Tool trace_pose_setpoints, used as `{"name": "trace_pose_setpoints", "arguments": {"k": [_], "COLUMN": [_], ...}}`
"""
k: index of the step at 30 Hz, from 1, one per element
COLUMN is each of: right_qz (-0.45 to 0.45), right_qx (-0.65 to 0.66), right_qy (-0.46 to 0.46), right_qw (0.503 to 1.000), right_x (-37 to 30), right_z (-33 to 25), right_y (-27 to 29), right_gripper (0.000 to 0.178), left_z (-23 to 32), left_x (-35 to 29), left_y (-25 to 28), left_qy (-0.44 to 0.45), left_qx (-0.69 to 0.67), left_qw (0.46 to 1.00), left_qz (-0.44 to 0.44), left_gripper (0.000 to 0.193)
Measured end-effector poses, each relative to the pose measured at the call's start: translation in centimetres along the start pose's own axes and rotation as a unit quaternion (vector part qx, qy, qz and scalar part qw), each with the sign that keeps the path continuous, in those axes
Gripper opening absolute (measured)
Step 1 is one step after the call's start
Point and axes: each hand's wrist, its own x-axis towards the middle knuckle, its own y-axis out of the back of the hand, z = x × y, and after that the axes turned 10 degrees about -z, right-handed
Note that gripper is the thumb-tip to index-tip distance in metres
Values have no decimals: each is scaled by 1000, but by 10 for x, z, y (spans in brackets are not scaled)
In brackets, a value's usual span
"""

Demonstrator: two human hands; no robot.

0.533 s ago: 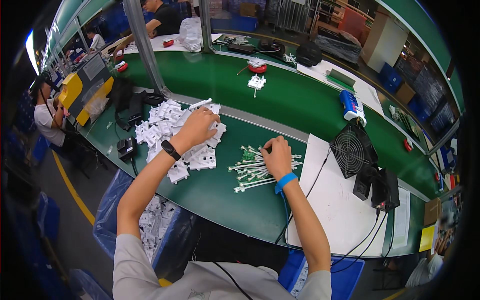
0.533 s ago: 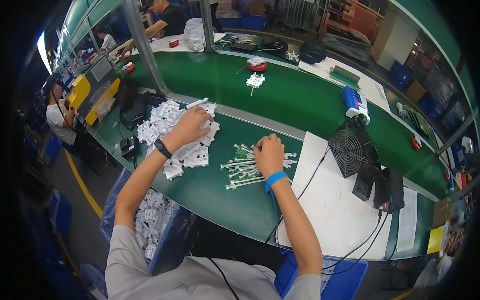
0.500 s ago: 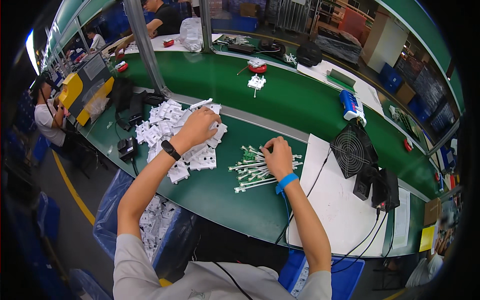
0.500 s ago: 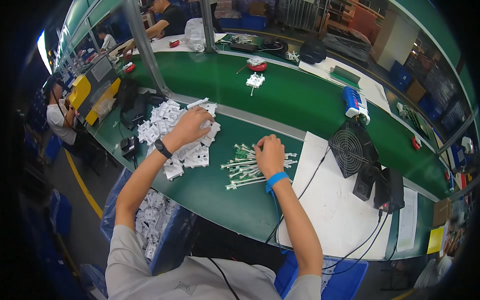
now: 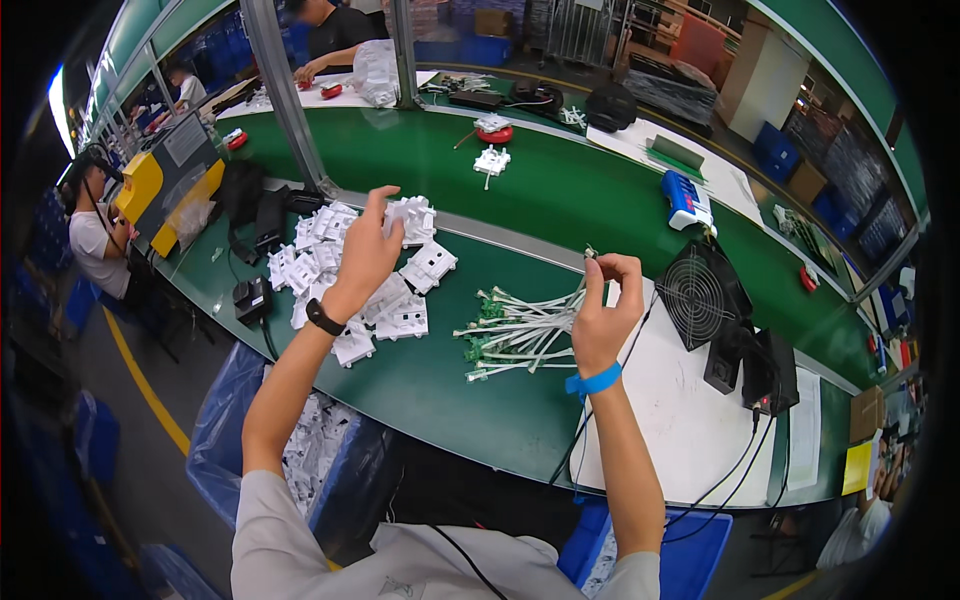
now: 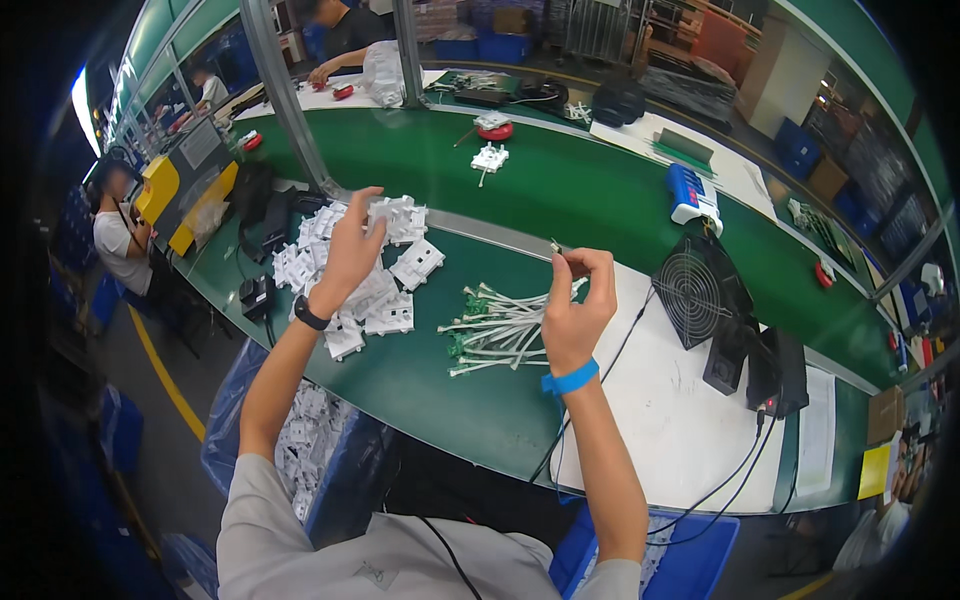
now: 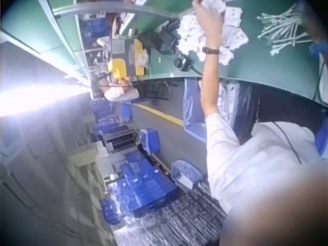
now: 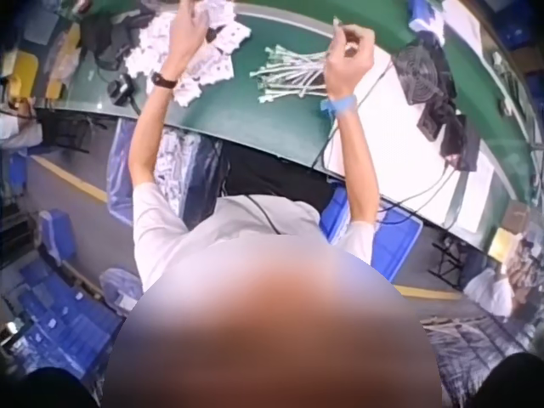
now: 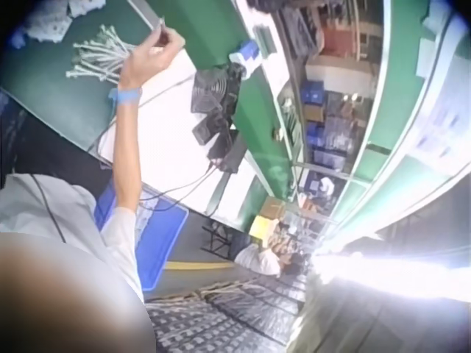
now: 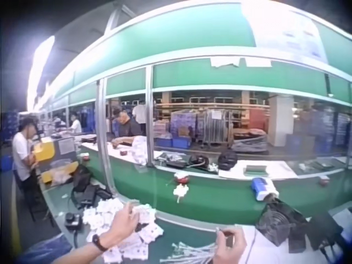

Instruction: Soldering electrical wires and small components onto plastic housings on an assembly line.

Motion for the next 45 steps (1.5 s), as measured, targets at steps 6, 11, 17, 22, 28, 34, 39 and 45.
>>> {"name": "trace_pose_setpoints", "arguments": {"k": [6,11,17,22,28,34,39,45], "right_qz": [43,19,19,-173,-280,-336,-370,-242], "right_qx": [34,-57,66,-12,90,159,133,46], "right_qy": [-14,129,13,31,-206,-255,-226,-209], "right_qw": [998,990,998,984,933,893,891,946], "right_x": [12,23,15,20,20,24,22,17], "right_z": [-15,-17,-25,-18,1,6,-11,-17], "right_y": [7,5,3,8,18,26,27,25], "right_gripper": [9,19,11,8,13,23,17,23], "left_z": [32,58,88,108,124,128,132,145], "left_x": [4,-4,-13,-22,-32,-35,-31,-24], "left_y": [-1,-14,-18,-13,-7,-3,-11,-29], "left_qy": [4,-3,-13,-55,-61,-48,-79,18], "left_qx": [-440,-465,-495,-475,-461,-503,-433,-482], "left_qw": [896,880,860,866,863,825,837,845], "left_qz": [-56,-101,-127,-146,-199,-253,-325,-230], "left_gripper": [46,48,45,42,43,47,41,24]}}
